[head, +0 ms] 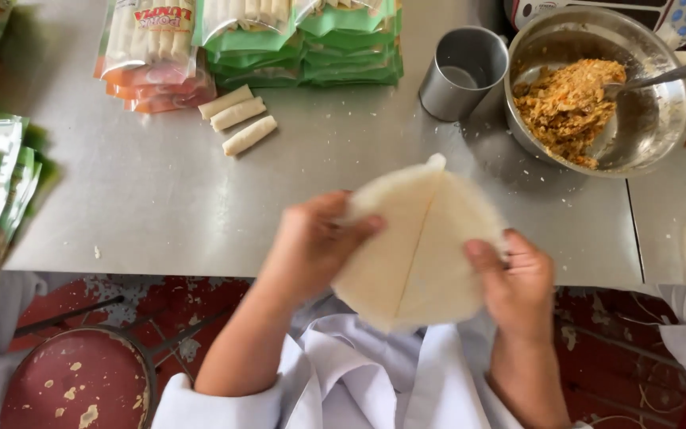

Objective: The person prepares lumpia by placing filling onto wrappers and rolling them, then packs the finished rolls into plastic bags.

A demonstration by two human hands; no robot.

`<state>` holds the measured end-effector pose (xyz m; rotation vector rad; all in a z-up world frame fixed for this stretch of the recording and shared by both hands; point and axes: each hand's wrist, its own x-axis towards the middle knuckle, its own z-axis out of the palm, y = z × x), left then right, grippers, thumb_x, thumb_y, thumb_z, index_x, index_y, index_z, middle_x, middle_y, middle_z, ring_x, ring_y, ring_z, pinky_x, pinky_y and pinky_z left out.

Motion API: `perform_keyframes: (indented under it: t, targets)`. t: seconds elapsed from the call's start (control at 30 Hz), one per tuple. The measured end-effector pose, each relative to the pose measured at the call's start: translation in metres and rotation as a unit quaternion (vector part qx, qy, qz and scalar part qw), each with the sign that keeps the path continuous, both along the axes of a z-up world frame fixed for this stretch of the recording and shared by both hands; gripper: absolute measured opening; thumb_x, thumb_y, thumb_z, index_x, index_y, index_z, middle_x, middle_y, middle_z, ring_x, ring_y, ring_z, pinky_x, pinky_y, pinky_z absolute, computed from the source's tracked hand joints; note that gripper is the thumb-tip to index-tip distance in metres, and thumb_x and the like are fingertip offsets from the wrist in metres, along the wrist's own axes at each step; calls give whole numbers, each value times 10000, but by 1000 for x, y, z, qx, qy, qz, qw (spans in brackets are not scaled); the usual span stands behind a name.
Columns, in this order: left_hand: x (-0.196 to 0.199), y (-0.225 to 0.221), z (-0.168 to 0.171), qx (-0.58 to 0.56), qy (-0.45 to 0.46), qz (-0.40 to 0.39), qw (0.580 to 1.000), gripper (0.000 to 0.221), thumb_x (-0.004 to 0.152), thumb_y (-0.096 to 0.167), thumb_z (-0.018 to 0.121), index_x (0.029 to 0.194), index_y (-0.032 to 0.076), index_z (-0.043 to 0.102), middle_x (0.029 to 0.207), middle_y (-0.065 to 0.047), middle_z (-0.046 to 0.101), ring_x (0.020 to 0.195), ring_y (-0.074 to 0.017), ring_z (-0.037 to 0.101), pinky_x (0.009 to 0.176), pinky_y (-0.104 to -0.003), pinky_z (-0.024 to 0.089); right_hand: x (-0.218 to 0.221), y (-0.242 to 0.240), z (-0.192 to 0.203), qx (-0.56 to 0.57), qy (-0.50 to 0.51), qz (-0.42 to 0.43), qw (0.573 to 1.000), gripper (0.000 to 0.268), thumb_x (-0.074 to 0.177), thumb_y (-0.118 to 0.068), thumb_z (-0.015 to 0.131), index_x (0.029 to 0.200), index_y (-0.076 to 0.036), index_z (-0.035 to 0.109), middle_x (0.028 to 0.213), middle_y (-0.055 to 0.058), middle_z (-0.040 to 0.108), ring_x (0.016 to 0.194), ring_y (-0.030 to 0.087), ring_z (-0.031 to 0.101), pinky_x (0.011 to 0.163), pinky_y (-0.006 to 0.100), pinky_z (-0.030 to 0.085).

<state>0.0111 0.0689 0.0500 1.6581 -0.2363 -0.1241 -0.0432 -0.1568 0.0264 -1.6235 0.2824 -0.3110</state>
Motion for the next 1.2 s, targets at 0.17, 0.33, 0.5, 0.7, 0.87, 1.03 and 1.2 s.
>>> perform_keyframes:
  t: [0.17, 0.33, 0.5, 0.7, 0.87, 1.03, 1.2]
  targets:
    - [10, 66, -25, -87, 62, 77, 991, 240, 873, 215, 749, 965, -1, 702, 825, -76, 697, 718, -148, 650, 592, -275, 575, -17, -86, -56, -11, 10, -71, 997, 157, 961, -187, 739, 927, -60, 654, 715, 43, 638, 628, 92, 611, 552, 265, 525]
    - [-10, 138, -31, -185, 116, 231, 948, 122, 905, 125, 735, 807, 153, 668, 895, -50, 733, 776, -159, 692, 674, -302, 589, -33, -130, -62, -126, 88, -158, 975, 671, 991, -223, 724, 1469, 142, 425, 1190, 219, 646, 1061, 265, 623, 916, 398, 551]
    - [4, 96, -14, 68, 37, 257, 963, 308, 917, 198, 724, 1191, 159, 591, 975, 28, 644, 821, -64, 577, 652, -259, 514, -5, -60, 4, 25, 137, 72, 988, 227, 966, -150, 620, 1081, 23, 709, 976, 147, 749, 787, 213, 692, 664, 320, 572]
    - [35, 0, -28, 36, 127, 37, 991, 559, 962, 334, 497, 1463, 95, 430, 1098, -129, 686, 1013, -186, 683, 712, -321, 635, 8, -29, 45, 278, -59, 52, 957, 491, 876, -76, 631, 1354, 21, 571, 1270, 206, 661, 1136, 321, 663, 1018, 442, 558]
    - [23, 22, -37, -48, -150, 200, 967, 329, 1024, -4, 517, 1349, 49, 520, 1304, -106, 567, 1133, -198, 586, 934, -305, 542, 7, -45, -53, 282, 39, 106, 953, 527, 910, -65, 537, 1418, 49, 453, 1228, 244, 654, 1006, 311, 712, 842, 457, 600]
    - [-4, -58, -44, 35, -196, 46, 979, 321, 819, -67, 708, 1106, 74, 670, 1148, -128, 660, 1073, -345, 672, 911, -427, 566, -25, -59, -90, 344, 47, 127, 929, 663, 878, 8, 511, 1510, 71, 323, 1354, 232, 583, 1155, 271, 649, 969, 413, 539]
    - [-7, -115, -114, 175, -227, -84, 954, 114, 841, 86, 731, 890, 43, 638, 884, -79, 589, 814, -305, 658, 759, -373, 568, -37, -48, -91, 309, 8, 100, 946, 527, 831, 115, 398, 1347, 157, 492, 1281, 322, 625, 1178, 410, 642, 974, 546, 530]
